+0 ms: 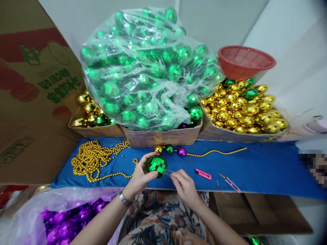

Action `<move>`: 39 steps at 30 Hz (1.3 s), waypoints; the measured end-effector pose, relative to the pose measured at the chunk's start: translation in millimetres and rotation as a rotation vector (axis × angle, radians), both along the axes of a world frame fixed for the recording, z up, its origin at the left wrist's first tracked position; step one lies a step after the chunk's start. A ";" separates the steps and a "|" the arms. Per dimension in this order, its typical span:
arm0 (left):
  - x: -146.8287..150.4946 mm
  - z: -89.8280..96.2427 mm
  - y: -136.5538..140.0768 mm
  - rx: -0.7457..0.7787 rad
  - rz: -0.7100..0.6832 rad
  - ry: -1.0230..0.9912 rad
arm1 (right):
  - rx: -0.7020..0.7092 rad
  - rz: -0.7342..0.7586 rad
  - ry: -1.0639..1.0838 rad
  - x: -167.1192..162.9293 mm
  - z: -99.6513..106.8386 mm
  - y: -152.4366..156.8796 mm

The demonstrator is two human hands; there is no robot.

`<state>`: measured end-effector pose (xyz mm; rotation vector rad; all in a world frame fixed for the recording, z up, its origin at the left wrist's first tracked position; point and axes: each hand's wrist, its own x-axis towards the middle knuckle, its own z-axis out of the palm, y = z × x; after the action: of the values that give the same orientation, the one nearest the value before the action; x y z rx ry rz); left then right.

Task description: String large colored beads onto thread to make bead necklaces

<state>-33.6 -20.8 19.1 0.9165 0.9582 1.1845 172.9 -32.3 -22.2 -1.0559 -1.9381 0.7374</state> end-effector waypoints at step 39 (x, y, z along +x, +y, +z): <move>3.6 -0.5 -5.2 -0.084 -0.030 -0.263 | -0.101 0.044 0.080 -7.6 -3.9 -3.7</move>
<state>-30.0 -25.9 18.6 0.6866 0.7727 1.1965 165.3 -36.0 -26.2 -1.0307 -1.8776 0.8974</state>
